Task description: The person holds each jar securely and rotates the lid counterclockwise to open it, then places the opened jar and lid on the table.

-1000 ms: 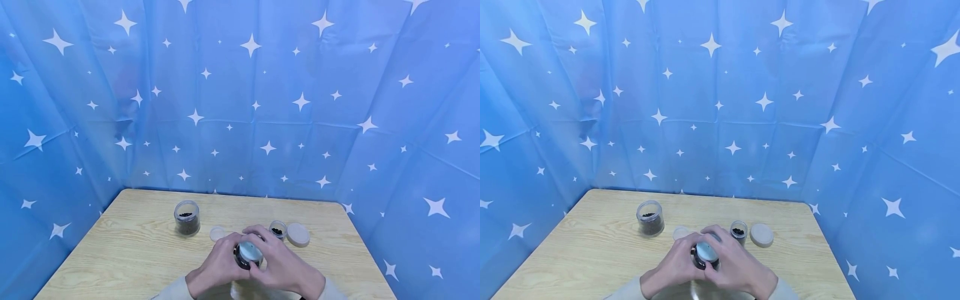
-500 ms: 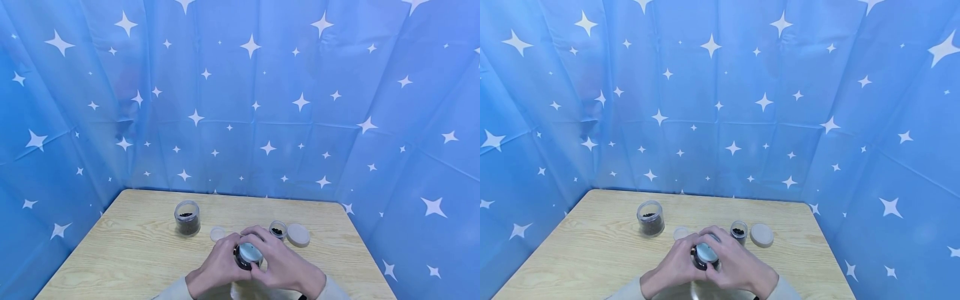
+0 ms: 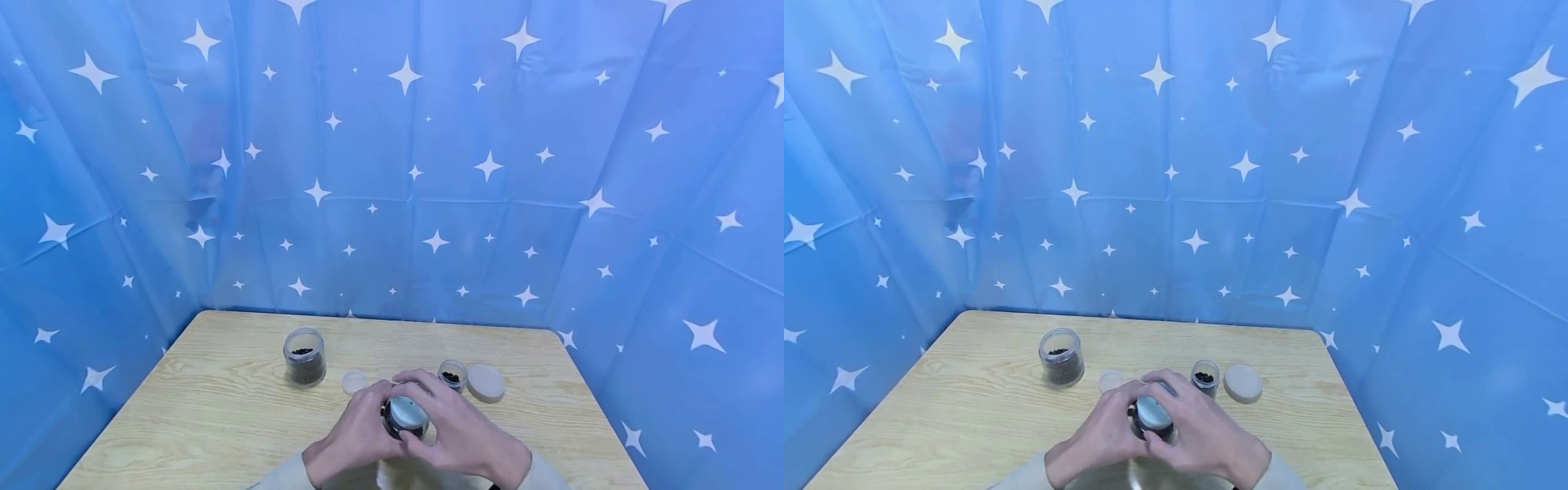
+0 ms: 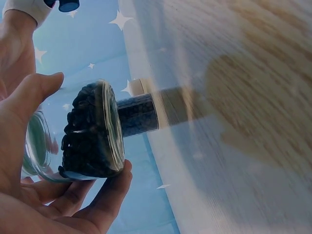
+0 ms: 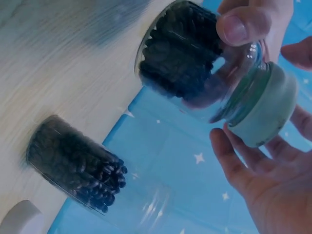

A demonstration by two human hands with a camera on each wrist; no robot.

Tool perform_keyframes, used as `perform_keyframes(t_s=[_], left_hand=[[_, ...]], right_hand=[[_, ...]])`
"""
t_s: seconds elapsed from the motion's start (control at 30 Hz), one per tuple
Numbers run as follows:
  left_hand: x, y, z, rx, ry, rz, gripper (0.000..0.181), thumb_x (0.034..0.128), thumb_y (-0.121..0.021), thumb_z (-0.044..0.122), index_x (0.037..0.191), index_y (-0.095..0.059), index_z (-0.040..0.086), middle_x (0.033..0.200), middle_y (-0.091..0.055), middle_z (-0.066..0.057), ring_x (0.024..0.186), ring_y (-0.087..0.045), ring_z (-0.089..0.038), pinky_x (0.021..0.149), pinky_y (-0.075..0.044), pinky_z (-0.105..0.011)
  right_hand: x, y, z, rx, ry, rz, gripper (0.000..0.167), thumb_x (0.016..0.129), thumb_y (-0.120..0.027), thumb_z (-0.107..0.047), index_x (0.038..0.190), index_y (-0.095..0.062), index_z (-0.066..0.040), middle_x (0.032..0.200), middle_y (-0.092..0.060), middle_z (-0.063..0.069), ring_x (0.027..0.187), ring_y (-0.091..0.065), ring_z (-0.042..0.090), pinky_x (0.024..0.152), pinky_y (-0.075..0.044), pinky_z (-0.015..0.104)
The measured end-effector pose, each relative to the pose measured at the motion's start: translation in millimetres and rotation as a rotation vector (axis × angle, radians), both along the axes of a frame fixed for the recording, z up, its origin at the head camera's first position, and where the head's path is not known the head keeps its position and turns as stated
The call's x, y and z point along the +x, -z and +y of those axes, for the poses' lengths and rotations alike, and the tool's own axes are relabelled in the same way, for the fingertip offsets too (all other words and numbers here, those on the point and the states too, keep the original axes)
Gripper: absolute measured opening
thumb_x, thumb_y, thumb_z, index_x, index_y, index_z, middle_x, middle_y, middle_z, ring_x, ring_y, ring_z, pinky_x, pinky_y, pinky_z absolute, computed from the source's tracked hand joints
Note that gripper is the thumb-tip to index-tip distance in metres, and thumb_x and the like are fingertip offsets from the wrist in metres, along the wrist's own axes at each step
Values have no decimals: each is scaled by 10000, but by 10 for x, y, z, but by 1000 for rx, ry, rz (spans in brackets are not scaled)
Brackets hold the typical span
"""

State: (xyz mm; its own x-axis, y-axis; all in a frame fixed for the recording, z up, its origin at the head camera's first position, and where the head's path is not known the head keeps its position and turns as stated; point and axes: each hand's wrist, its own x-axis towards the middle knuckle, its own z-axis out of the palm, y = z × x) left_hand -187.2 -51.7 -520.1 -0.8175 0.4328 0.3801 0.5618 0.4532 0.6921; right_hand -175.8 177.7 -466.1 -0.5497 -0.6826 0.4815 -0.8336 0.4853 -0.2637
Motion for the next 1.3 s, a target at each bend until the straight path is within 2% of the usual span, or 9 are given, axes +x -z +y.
perform_keyframes(t_s=[0.17,0.33,0.53,0.67,0.83,1.03,1.3], left_hand=[[1,-11,-4,9,1,-21,685,780,-1056,314,1406,-779,279,1185,-801,75,1054,-711,7,880,-623,-215],[-9,-12,-8,10,-3,-17,614,788,-1047,247,1341,-781,219,1184,-804,67,1064,-730,2,895,-632,-223],[2,-15,-18,7,-16,-2,560,794,-1019,200,1301,-780,191,1148,-804,57,1027,-720,16,869,-629,-215],[2,-17,-24,7,-18,-4,578,796,-1006,194,1324,-772,187,1142,-803,53,1006,-716,23,849,-628,-206],[5,-9,-22,22,-6,-14,602,807,-1030,246,1342,-760,184,1149,-804,49,1005,-727,22,841,-638,-197],[7,-20,-19,31,3,-24,629,801,-1010,260,1372,-757,192,1175,-800,42,1022,-723,17,845,-639,-198],[18,-24,-11,21,-8,-20,591,778,-1019,250,1314,-773,205,1158,-795,58,1012,-705,23,854,-630,-194]], right_hand=[[38,63,-27,-28,70,36,599,1019,-865,-355,1575,-650,-297,1629,-625,15,1403,-700,220,1045,-684,437],[93,129,-93,-90,153,81,640,993,-904,-430,1566,-657,-290,1618,-620,32,1382,-684,238,1009,-682,451],[157,202,-154,-171,213,100,604,1005,-919,-436,1540,-698,-262,1577,-639,70,1232,-724,209,932,-684,395],[177,235,-172,-176,224,116,582,1024,-911,-437,1548,-715,-279,1548,-667,47,1263,-731,216,942,-689,391],[163,253,-178,-180,214,119,590,1003,-945,-335,1547,-730,-259,1523,-687,44,1301,-732,232,964,-696,360],[151,231,-166,-186,204,131,581,986,-953,-254,1526,-742,-245,1502,-701,80,1274,-752,265,956,-713,380],[126,234,-130,-212,159,67,533,1012,-930,-225,1511,-747,-271,1516,-698,52,1317,-736,246,996,-701,374]])
